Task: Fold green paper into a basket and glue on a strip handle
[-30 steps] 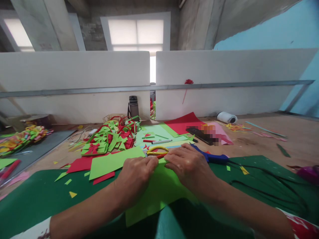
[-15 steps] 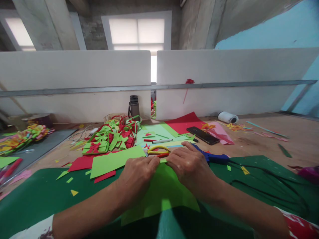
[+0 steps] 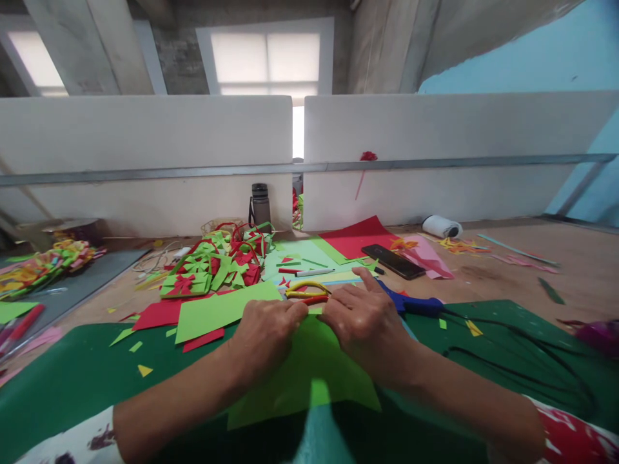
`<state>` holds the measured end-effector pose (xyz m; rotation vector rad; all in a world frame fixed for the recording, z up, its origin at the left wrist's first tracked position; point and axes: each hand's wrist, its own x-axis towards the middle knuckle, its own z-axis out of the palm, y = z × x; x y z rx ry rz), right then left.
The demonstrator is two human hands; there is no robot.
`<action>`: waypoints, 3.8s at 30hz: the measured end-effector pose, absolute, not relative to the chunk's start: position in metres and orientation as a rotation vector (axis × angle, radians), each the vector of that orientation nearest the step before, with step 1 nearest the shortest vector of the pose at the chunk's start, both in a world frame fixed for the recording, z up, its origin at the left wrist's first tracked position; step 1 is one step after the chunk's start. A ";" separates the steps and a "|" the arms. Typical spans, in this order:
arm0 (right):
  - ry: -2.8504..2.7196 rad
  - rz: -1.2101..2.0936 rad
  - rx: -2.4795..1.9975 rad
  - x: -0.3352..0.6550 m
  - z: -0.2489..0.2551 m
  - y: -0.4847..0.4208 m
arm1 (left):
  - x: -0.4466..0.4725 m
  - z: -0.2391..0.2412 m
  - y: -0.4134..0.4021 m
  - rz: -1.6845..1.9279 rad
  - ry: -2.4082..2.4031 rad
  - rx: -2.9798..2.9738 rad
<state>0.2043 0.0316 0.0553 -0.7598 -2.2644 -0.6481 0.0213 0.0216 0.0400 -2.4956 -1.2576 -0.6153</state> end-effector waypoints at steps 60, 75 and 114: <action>-2.937 0.146 -1.295 0.205 0.070 0.031 | 0.021 0.043 0.027 -0.277 -1.423 -3.289; -3.044 0.446 -1.171 0.207 0.074 0.037 | 0.016 0.031 0.039 -0.098 -1.450 -3.619; -3.057 0.397 -1.219 0.184 0.069 0.032 | 0.013 0.043 0.035 -0.203 -1.783 -3.510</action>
